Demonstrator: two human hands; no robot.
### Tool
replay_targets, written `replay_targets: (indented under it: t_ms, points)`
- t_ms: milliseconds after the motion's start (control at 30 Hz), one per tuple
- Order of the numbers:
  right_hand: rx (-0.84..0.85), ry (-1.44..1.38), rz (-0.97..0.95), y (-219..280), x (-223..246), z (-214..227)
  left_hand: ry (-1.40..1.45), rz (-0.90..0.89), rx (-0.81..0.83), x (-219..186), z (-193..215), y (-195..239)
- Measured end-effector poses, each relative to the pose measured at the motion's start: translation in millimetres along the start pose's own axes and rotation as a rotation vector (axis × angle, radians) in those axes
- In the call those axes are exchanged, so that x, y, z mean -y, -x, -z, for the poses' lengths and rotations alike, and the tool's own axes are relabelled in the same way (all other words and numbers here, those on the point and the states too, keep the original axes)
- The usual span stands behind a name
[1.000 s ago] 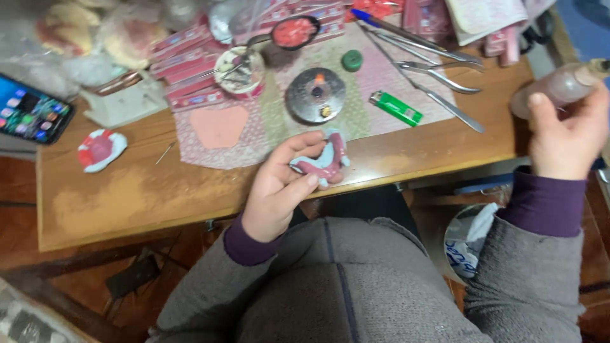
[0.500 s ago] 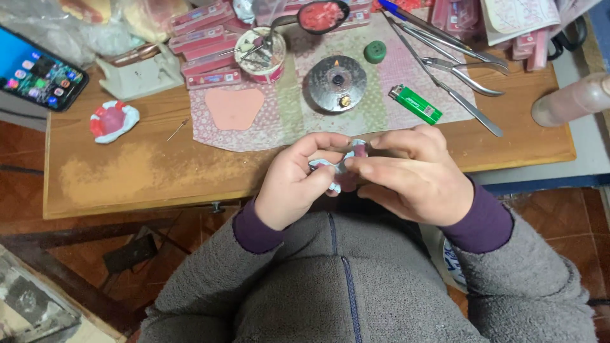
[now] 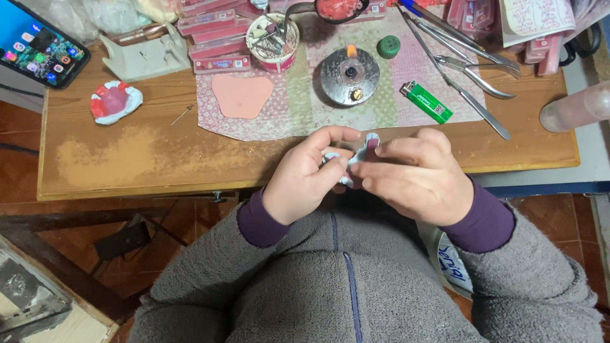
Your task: Shaping and applying material to a dental prosthetic using hand tools at a laboratory workbench.
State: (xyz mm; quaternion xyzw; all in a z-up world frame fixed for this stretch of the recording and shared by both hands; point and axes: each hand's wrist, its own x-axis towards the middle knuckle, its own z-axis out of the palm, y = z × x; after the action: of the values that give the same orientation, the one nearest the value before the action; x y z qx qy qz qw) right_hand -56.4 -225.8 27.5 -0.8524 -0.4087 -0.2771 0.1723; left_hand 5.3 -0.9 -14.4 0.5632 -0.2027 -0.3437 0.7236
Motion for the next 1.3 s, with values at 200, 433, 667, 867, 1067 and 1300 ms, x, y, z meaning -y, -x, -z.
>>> replay_targets:
  t_ms: [200,433,667,867,1067,1300]
  points:
    - [-0.180,-0.050,-0.127,20,7,-28,0.048,-0.018,-0.025,-2,-3,3]
    - [-0.251,-0.069,-0.237,20,15,-37,-0.005,-0.054,-0.061,-2,-6,1]
    - [-0.184,-0.059,-0.296,33,16,-50,-0.171,-0.042,-0.142,-2,-9,0]
    - [-0.080,-0.140,-0.262,24,1,-27,-0.063,-0.010,-0.051,14,1,-2]
    - [-0.090,-0.273,-0.257,19,-15,-9,0.065,0.038,0.018,4,-2,0]
    - [0.026,-0.027,-0.051,29,-7,-15,0.027,0.145,-0.028,1,-1,6]
